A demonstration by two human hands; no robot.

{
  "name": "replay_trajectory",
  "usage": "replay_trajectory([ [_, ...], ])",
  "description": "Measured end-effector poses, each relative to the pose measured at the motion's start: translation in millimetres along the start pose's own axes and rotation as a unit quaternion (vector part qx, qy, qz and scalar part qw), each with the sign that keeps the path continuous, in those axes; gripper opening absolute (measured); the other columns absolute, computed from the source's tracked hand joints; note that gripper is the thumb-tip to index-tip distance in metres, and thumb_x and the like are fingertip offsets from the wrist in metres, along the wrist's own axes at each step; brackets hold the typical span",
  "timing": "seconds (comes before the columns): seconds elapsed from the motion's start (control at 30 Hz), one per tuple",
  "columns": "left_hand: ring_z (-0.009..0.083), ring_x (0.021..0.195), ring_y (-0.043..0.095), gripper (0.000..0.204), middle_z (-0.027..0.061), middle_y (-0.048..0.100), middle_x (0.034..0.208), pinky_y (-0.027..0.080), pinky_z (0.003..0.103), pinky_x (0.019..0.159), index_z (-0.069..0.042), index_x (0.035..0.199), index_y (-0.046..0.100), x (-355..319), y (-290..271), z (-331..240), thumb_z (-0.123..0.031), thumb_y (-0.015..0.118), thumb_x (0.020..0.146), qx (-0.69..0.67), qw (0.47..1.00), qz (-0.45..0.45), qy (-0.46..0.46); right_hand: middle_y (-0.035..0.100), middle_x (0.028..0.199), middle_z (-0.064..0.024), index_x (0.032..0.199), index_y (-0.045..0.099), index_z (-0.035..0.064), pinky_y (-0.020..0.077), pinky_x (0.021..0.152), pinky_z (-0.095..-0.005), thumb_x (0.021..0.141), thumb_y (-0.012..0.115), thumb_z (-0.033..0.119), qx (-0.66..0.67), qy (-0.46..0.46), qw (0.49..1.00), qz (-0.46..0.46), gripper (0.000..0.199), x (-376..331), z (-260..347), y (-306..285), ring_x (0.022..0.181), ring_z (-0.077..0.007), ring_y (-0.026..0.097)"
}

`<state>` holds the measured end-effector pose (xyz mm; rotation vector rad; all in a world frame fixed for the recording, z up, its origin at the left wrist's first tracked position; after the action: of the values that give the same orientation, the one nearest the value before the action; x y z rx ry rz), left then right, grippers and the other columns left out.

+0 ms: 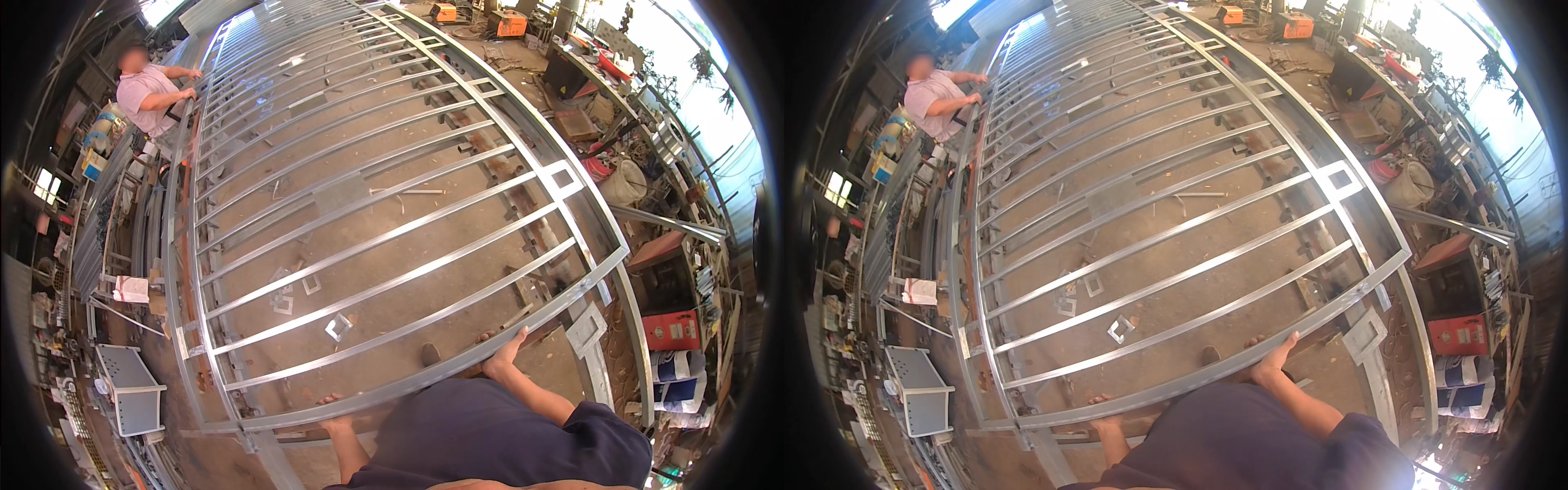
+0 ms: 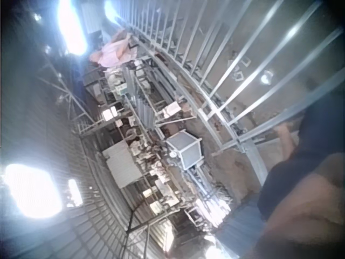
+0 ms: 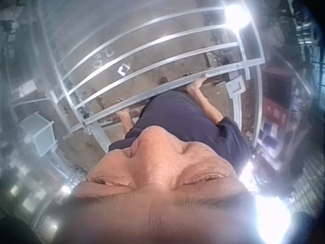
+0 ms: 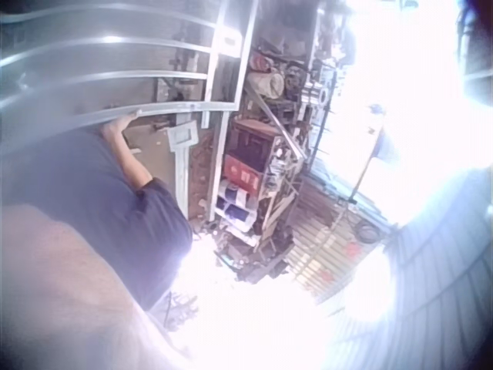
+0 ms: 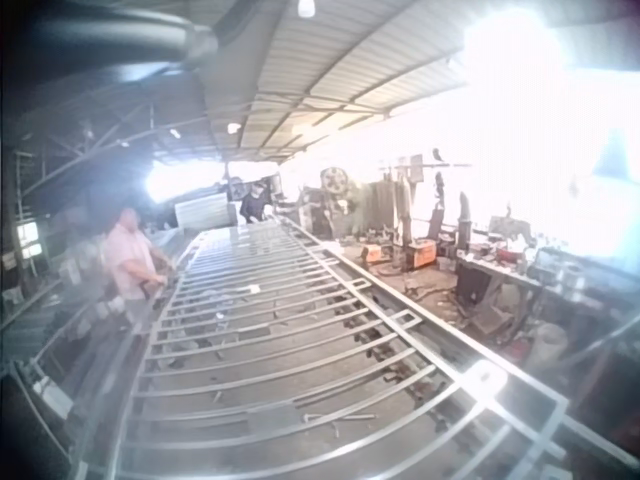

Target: The person positions a metal frame on a workbench and welds multiple joints using a handheld welding torch. The person moves along the frame, welding different sections while holding the frame steady with the other hand.

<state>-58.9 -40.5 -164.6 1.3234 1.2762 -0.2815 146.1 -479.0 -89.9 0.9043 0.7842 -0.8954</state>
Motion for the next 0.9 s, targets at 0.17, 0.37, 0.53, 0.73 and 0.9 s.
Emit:
replay_trajectory([
  [0.17, 0.0165, 0.069, 0.067, 0.039, 0.0003, 0.066, 0.07, 0.062, 0.041, 0.08, -0.013, 0.076, 0.066, 7, 5, -5, -0.038, 0.055, 0.103, 0.039, 0.999, -0.016, 0.013, 0.054, 0.083, -0.0117, 0.099, 0.05, 0.0073, 0.0525, 0.073, -0.05, 0.083, 0.048, 0.095, 0.011, 0.018, 1.0, 0.006, 0.089, -5, -10, -2, 0.074, -0.0315, 0.056],
  [0.37, 0.0194, 0.071, 0.068, 0.042, 0.0025, 0.069, 0.073, 0.062, 0.044, 0.08, -0.013, 0.08, 0.071, 7, 10, 8, -0.041, 0.053, 0.104, 0.006, 0.998, -0.068, 0.006, 0.054, 0.084, -0.0125, 0.095, 0.051, 0.0062, 0.0533, 0.073, -0.051, 0.082, 0.052, 0.094, 0.025, 0.023, 0.999, 0.008, 0.089, -2, -16, 1, 0.075, -0.0328, 0.056],
  [0.53, 0.0214, 0.071, 0.069, 0.041, 0.0039, 0.069, 0.072, 0.062, 0.045, 0.079, -0.014, 0.08, 0.072, 23, 1, 1, -0.041, 0.051, 0.103, 0.016, 0.999, -0.039, -0.015, 0.057, 0.087, -0.0153, 0.097, 0.052, 0.0039, 0.0541, 0.077, -0.0518, 0.081, 0.052, 0.095, 0.005, 0.028, 0.999, 0.028, 0.093, 3, -20, -5, 0.078, -0.0353, 0.058],
  [0.73, 0.0212, 0.071, 0.069, 0.038, 0.0042, 0.068, 0.072, 0.062, 0.045, 0.078, -0.016, 0.078, 0.07, 14, 6, 6, -0.037, 0.051, 0.103, 0.034, 0.999, -0.034, 0.0, 0.059, 0.088, -0.0193, 0.103, 0.052, -0.0015, 0.0557, 0.08, -0.0536, 0.081, 0.046, 0.098, -0.033, 0.018, 0.999, 0.016, 0.102, 4, -21, -6, 0.084, -0.0386, 0.063],
  [0.9, 0.0206, 0.072, 0.068, 0.034, 0.0037, 0.066, 0.072, 0.062, 0.046, 0.085, -0.014, 0.08, 0.068, 27, 4, -9, -0.031, 0.051, 0.103, 0.035, 0.999, -0.013, -0.011, 0.062, 0.097, -0.0219, 0.113, 0.05, -0.0021, 0.0558, 0.083, -0.055, 0.084, 0.046, 0.096, -0.034, 0.028, 0.999, -0.01, 0.103, 0, -26, -5, 0.088, -0.0399, 0.065],
])
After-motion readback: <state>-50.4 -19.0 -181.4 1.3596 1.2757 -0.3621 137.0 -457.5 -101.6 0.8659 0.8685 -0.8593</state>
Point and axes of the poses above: each hand's wrist, its own x-axis towards the middle knuckle, its own y-axis out of the palm, z = x × y, the point moved 2 cm from there along x, towards the middle knuckle
